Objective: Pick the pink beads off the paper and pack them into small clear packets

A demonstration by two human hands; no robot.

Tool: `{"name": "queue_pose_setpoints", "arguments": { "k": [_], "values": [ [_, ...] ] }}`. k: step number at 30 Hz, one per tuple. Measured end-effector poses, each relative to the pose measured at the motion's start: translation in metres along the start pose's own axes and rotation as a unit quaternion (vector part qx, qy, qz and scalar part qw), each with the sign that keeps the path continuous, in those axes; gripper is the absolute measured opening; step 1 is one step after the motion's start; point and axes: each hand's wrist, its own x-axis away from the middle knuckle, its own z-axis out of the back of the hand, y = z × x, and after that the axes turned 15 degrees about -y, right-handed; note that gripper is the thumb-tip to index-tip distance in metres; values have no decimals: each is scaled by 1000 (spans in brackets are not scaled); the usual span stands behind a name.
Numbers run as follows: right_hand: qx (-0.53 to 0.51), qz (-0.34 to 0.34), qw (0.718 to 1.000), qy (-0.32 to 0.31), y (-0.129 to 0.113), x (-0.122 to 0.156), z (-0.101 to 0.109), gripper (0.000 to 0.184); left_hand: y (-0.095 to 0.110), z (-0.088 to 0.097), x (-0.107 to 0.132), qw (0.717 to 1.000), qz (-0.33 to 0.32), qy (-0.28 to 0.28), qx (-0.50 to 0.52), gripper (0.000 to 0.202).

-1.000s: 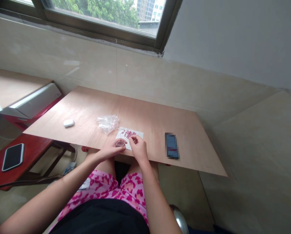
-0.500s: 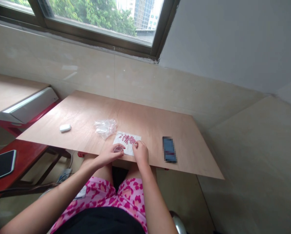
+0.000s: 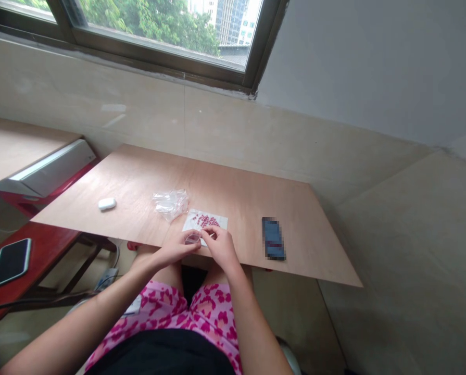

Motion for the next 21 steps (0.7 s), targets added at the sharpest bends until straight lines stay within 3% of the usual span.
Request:
{"name": "queue_pose_setpoints", "arguments": {
  "k": [4,8,12,16,21],
  "values": [
    [13,-22,999,21,6,8,8,31,3,-2,3,996,40,-20,78,43],
    [-3,-34,999,-28,18,21,9,32,8,-6,6,980,41,-45,191,63],
    [-72,-8,994,-78,19,31,1,34,9,-11,9,970,44,-80,227,71],
    [-90,13,990,-105,17,32,-1,32,11,-14,10,966,50,-98,234,67],
    [-55,11,996,-66,19,32,6,26,14,-15,7,980,45,-70,183,47]
  ]
}}
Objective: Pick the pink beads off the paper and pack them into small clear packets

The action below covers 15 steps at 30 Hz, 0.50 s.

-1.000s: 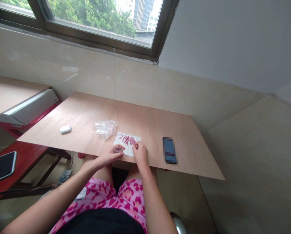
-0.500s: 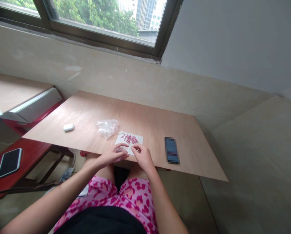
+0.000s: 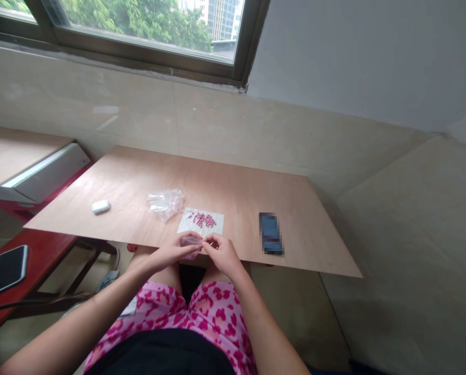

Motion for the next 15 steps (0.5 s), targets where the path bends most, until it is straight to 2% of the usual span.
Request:
{"name": "queue_pose_setpoints", "arguments": {
  "k": [7,15],
  "values": [
    [53,21,998,31,-7,2,-1,17,-2,0,-5,985,-54,57,-154,33],
    [86,41,995,37,-14,4,-3,15,-6,1,-8,978,-87,77,-175,34]
  ]
}}
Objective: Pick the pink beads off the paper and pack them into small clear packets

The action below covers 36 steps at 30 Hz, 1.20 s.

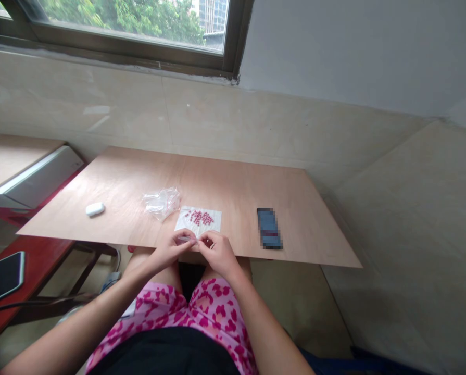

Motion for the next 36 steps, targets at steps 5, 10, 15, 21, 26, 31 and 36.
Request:
{"name": "queue_pose_setpoints", "arguments": {
  "k": [5,10,15,21,26,31,36],
  "values": [
    [-3,-7,1000,1,-1,1,-4,16,-3,2,1,1000,0,2,4,35],
    [-2,-9,1000,-1,-3,2,-5,15,-3,2,3,1000,-3,3,18,36],
    [7,6,1000,3,-4,2,-5,14,-1,2,3,1000,-7,-8,22,36],
    [14,20,1000,8,-5,3,-5,16,0,4,4,1000,-15,-12,11,36],
    [25,25,999,9,-6,3,-5,15,1,3,4,999,-13,-25,35,34],
    [26,25,999,16,-5,3,-1,13,2,4,2,1000,-1,-19,24,32],
    [26,12,999,31,-5,2,2,14,0,11,1,999,-10,2,-30,29]
  ]
}}
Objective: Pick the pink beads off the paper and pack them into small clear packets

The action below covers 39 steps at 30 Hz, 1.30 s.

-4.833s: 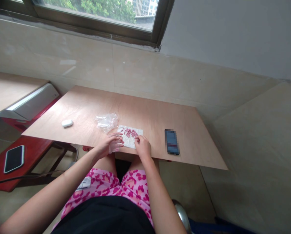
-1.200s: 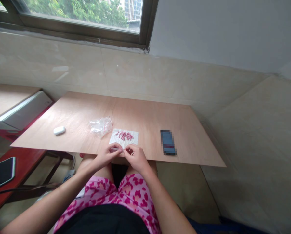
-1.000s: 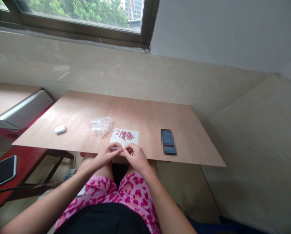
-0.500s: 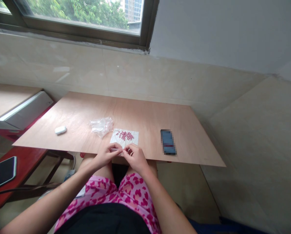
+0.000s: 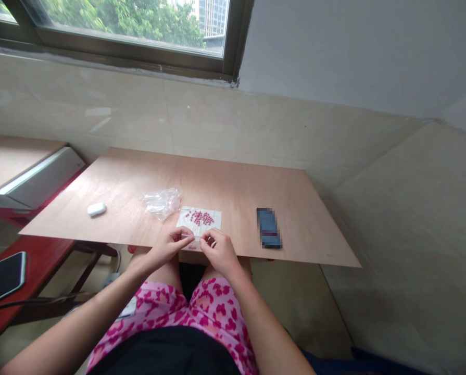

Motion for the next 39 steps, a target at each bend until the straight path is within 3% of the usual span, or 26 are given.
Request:
{"name": "queue_pose_setpoints", "arguments": {
  "k": [8,14,20,39],
  "values": [
    [-13,12,1000,-22,-3,1,-6,12,-2,-5,1,999,-8,-13,30,31],
    [-7,26,1000,-13,0,1,-9,12,-12,-10,1,1000,-11,7,3,28],
    [4,39,999,-19,-4,2,-9,13,-8,-12,4,1000,-13,3,-26,24],
    [-12,17,1000,-23,-5,-2,9,21,16,15,1,997,-65,14,43,22]
  ]
}}
